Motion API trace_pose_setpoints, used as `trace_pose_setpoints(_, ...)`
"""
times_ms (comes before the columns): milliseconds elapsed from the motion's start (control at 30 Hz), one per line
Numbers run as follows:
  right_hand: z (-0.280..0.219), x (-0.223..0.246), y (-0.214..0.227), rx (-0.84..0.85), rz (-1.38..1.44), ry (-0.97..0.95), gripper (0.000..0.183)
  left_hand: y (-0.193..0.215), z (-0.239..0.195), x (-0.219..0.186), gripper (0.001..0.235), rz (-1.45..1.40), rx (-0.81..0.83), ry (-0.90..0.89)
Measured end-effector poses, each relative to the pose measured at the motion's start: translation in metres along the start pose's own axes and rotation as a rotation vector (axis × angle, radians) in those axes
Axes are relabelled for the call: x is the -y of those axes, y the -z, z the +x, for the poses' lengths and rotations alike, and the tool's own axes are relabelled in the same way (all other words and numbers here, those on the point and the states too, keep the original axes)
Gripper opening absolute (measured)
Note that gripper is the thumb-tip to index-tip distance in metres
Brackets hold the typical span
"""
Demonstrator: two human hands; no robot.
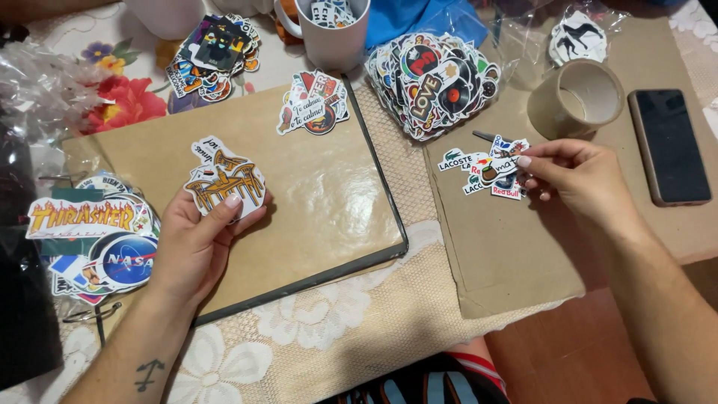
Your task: Sorting and organizing a variety of stickers by picking them from a pile and placing them onto a board.
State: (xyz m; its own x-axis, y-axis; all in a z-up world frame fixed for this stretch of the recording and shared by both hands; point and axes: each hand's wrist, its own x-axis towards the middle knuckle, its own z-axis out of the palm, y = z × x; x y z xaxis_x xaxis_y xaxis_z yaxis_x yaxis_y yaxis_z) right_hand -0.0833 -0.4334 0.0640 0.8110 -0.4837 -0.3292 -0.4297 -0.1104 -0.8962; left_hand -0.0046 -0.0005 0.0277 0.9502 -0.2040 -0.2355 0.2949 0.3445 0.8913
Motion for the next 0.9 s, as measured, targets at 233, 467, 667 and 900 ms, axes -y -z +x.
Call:
trace_pose_setpoints(233,0.002,-0.005,-0.005,-0.057,-0.27,0.162,0.015,0.001,0.0,0.001,0.041,-0.017,0.004,-0.012)
trace_pose_setpoints(467,-0.001,-0.012,-0.002,-0.17,-0.572,0.495,0.015,0.0,0.0,0.001,0.041,-0.025,0.007,-0.006)
trace_pose_setpoints(667,0.003,0.022,0.0,-0.255,-0.322,0.859,0.009,0.001,0.004,0.01,0.041,-0.054,-0.013,-0.003)
trace_pose_setpoints(900,-0.066,0.094,-0.185,0.455,-0.465,1.03,0.044,0.009,0.006,0.014,0.04,-0.096,0.028,-0.021)
